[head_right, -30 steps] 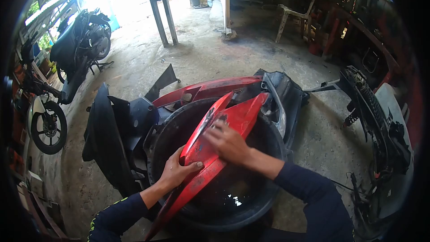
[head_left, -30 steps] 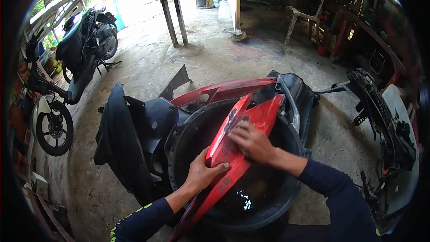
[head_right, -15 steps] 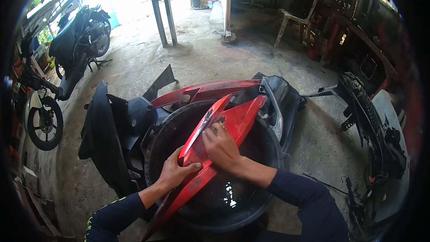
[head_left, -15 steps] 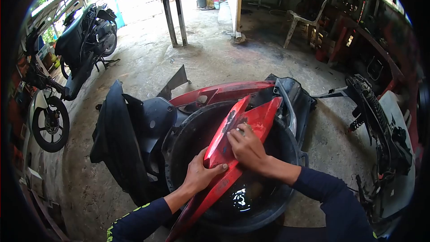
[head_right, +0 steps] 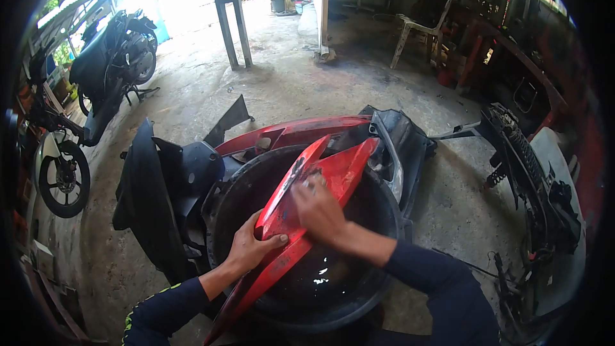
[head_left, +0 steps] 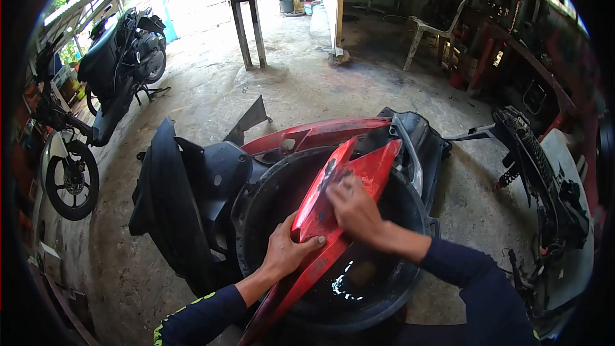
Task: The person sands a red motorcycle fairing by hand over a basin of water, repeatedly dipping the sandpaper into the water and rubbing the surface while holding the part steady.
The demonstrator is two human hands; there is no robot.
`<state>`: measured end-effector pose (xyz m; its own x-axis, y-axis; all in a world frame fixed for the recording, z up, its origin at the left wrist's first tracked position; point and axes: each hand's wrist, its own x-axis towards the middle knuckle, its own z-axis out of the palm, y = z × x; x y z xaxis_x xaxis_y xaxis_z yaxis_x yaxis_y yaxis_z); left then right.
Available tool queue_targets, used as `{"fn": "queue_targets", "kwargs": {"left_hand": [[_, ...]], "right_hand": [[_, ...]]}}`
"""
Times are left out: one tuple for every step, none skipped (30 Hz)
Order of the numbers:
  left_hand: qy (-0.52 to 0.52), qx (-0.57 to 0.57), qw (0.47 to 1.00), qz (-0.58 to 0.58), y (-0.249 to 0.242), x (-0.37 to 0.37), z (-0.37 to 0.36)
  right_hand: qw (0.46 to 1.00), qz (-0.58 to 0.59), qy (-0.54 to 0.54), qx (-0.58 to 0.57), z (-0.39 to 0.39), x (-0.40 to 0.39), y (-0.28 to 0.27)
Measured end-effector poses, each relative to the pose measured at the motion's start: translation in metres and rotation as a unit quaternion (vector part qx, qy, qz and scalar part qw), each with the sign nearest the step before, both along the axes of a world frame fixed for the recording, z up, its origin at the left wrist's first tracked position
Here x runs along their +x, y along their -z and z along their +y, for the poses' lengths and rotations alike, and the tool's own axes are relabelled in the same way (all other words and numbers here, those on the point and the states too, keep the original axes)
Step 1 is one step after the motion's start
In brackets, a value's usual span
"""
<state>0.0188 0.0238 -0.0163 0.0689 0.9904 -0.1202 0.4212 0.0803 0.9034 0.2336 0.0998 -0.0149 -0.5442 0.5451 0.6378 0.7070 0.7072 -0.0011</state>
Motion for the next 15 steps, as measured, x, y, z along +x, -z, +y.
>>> {"fn": "queue_targets", "kwargs": {"left_hand": [[-0.004, 0.018, 1.000, 0.016, 0.001, -0.001, 0.000], [-0.002, 0.017, 1.000, 0.008, -0.004, 0.001, 0.000], [-0.002, 0.015, 1.000, 0.007, -0.009, 0.001, -0.002], [0.003, -0.019, 0.999, -0.026, -0.015, 0.002, -0.001], [0.013, -0.052, 0.997, -0.057, -0.020, 0.002, 0.000], [0.009, -0.024, 0.999, -0.034, -0.009, 0.001, 0.001], [0.007, -0.023, 0.999, -0.034, -0.002, 0.001, 0.002], [0.002, -0.004, 1.000, -0.005, 0.005, -0.001, -0.001], [-0.004, 0.019, 1.000, 0.024, 0.003, -0.001, 0.001], [-0.001, 0.018, 0.999, 0.027, 0.000, -0.003, 0.002], [-0.001, -0.003, 1.000, 0.004, -0.002, -0.002, 0.001], [-0.002, -0.022, 1.000, -0.020, -0.006, 0.000, 0.001], [0.001, -0.023, 1.000, -0.020, -0.009, 0.001, -0.001], [0.006, -0.040, 0.998, -0.045, -0.013, 0.003, -0.002], [0.011, -0.055, 0.996, -0.066, -0.016, 0.002, 0.000]], "right_hand": [[0.999, 0.001, -0.036, 0.019, -0.010, -0.002, 0.000], [0.999, 0.006, -0.046, -0.004, 0.000, 0.009, 0.003], [0.999, -0.005, -0.022, -0.025, 0.016, 0.020, 0.001], [0.999, -0.006, 0.012, -0.050, 0.038, 0.031, 0.005], [0.996, -0.005, 0.052, -0.075, 0.049, 0.037, 0.011], [0.993, -0.052, 0.081, -0.070, 0.033, 0.027, 0.001], [0.998, -0.025, 0.035, -0.040, 0.015, 0.018, 0.002], [0.999, -0.026, 0.004, -0.022, -0.009, 0.009, 0.005], [0.999, -0.027, -0.027, 0.000, -0.021, 0.004, 0.004], [0.999, -0.021, -0.037, -0.016, -0.008, 0.011, 0.009], [0.999, -0.014, -0.029, -0.020, 0.010, 0.017, 0.008], [0.999, -0.003, 0.011, -0.046, 0.037, 0.022, 0.009], [0.996, 0.011, 0.056, -0.073, 0.049, 0.024, 0.006], [0.995, -0.031, 0.063, -0.071, 0.048, 0.022, 0.008], [0.997, -0.048, 0.035, -0.046, 0.033, 0.012, 0.007]]}}
